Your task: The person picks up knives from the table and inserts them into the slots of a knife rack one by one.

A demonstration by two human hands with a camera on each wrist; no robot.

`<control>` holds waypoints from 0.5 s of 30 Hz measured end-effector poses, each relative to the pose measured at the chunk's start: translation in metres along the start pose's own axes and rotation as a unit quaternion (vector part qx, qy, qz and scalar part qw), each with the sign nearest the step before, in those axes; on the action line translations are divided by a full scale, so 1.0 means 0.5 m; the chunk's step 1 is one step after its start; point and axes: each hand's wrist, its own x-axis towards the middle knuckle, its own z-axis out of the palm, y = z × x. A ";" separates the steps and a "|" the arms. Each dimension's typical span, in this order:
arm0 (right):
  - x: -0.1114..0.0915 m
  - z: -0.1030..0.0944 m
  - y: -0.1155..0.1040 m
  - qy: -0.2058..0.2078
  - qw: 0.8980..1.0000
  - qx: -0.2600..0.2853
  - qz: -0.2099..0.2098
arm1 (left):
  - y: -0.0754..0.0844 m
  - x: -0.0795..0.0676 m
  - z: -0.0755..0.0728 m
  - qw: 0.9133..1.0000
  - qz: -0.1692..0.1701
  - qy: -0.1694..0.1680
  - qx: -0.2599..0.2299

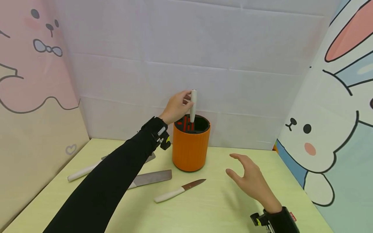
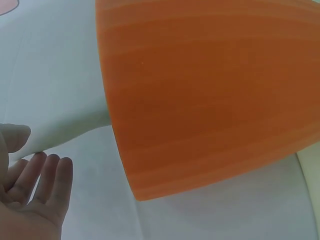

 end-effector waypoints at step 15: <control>0.001 -0.005 0.003 0.000 1.000 -0.001 0.002 | -0.011 -0.098 -0.027 0.999 0.025 0.020 0.008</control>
